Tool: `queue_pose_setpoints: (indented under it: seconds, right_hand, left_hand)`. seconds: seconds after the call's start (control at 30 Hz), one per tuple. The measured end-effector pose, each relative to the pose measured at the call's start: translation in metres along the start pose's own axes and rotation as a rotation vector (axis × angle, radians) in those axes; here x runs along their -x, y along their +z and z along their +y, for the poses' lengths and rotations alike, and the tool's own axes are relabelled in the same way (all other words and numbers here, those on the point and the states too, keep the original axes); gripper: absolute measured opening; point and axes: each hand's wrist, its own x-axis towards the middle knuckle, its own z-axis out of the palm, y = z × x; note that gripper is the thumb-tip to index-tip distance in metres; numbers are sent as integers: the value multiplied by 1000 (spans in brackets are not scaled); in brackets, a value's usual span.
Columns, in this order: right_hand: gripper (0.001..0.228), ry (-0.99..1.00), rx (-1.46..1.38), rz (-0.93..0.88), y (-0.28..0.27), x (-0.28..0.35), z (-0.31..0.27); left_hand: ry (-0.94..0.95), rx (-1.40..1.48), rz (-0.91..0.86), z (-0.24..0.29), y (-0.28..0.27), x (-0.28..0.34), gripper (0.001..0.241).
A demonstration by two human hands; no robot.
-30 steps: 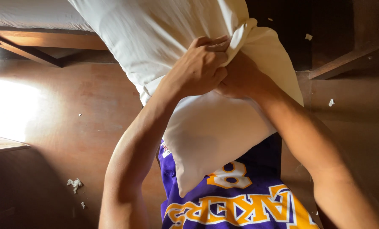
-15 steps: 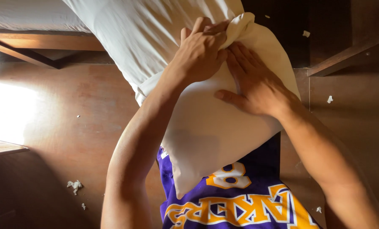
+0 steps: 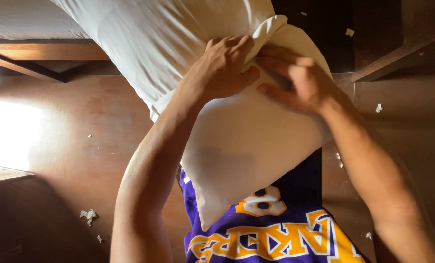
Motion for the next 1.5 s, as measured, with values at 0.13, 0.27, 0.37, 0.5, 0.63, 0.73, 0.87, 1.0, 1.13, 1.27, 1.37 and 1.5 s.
queue_pose_setpoints:
  seconds: [0.13,0.27,0.37,0.5,0.63,0.73,0.87,1.0,1.13,1.27,1.37,1.5]
  right_hand:
    - [36,99,95,216,-4,30,26]
    - [44,314,-121,191,-4,36,31]
    - [45,254,-200,191,2,32,32]
    - [46,243,-146,179,7,31,29]
    - [61,233,-65,90,13,24,29]
    - [66,229,-36,8,12,16,28]
    - [68,225,-25,-132,20,11,44]
    - [41,174,-156,-97,23,9,55]
    - [62,247,-196,-1,12,24,40]
    - [42,295,-260,283,1,49,44]
    - [59,504,-304,121,6,71,63]
    - [77,557,-476,46,17,80,69]
  left_hand:
    - [-260,-112,-214,-6,7,-6,65]
    - [-377,-186,-330,-4,9,-24,65]
    - [-307,-285,-220,-27,28,-41,51]
    - [-210,-250,-116,-36,29,-59,42]
    - [-138,-109,-125,-43,43,-77,28]
    - [-66,-72,-136,-41,50,-78,35]
    - [22,59,-158,-29,47,-69,30]
    - [48,107,-191,-20,42,-63,23]
    - [-37,88,-162,-20,35,-52,31]
    - [-114,40,-218,-12,29,-47,43]
    - [-122,22,-226,-14,33,-49,43]
    - [-150,15,-237,-23,47,-53,36]
